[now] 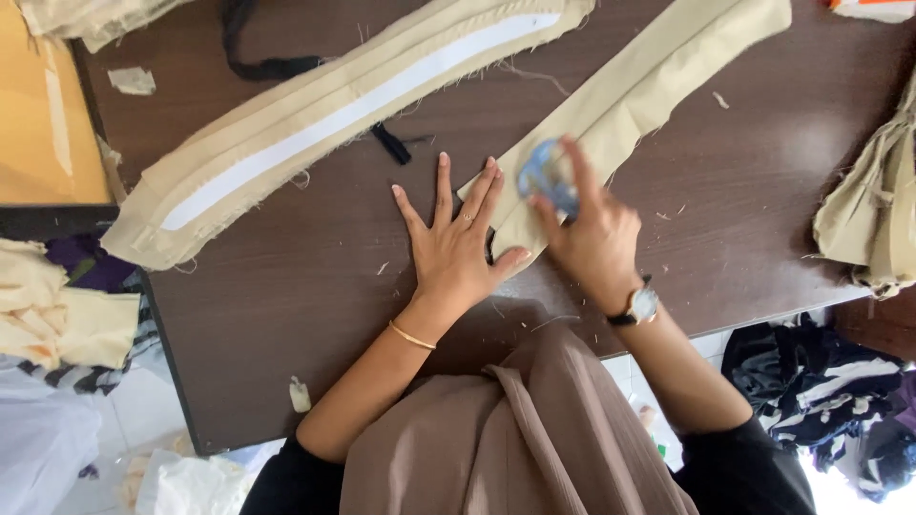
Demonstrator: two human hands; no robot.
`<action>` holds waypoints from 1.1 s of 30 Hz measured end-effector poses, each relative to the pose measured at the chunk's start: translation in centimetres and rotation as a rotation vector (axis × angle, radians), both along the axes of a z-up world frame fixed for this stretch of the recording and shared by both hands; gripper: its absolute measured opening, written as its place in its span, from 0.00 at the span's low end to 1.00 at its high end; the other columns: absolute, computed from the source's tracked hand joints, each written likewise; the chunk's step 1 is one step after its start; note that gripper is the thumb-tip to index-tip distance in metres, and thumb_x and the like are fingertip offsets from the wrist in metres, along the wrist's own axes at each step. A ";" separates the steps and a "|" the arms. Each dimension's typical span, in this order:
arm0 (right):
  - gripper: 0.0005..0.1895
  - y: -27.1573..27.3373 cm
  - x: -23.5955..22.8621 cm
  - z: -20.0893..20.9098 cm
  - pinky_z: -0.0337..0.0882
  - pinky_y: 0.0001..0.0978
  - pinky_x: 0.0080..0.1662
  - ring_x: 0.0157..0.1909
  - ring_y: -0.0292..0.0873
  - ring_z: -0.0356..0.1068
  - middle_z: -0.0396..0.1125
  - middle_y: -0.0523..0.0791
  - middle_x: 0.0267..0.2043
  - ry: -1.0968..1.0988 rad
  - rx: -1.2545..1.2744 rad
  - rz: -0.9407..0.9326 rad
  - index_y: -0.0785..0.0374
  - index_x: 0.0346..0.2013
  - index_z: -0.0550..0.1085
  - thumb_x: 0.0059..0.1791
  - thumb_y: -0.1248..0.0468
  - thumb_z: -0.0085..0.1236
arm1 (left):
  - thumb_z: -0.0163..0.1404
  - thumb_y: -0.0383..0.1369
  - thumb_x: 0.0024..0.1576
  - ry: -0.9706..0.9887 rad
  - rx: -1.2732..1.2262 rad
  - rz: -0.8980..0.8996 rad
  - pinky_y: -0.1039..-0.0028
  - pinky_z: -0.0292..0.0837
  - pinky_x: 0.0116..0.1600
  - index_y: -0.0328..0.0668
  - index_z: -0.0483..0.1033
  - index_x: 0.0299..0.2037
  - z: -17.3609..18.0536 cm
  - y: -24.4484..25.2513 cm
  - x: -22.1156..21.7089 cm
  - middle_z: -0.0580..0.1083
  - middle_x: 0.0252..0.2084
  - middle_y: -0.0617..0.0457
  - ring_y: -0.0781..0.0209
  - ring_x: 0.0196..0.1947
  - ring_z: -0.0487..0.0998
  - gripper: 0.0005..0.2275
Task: The person uses scissors to trim the edges of a beige fabric strip with a white seam. They then fold the strip and repeatedly rub the seam with the handle of the scissors to smooth it.
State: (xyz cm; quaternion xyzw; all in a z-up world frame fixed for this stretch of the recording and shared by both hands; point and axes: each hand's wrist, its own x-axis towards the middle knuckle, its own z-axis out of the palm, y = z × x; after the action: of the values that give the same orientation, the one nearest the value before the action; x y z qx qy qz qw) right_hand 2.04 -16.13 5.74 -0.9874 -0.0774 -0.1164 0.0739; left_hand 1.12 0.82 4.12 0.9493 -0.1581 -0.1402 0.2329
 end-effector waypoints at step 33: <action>0.09 -3.4 1.7 -4.2 0.61 0.25 0.25 0.18 0.35 0.59 0.52 0.34 0.24 -0.384 -0.978 -0.083 0.48 0.41 0.64 0.48 0.57 0.35 | 0.44 0.56 0.49 0.034 0.016 0.003 0.24 0.16 0.54 0.43 0.40 0.68 -0.8 -0.9 -1.0 0.36 0.71 0.59 0.40 0.69 0.27 0.41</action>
State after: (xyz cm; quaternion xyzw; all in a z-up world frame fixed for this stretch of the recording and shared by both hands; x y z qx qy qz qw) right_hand 3.73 -19.52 1.56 -0.8696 -0.0956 -0.2484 -0.4159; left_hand 0.08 -0.06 3.37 0.9488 -0.1514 -0.1572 0.2284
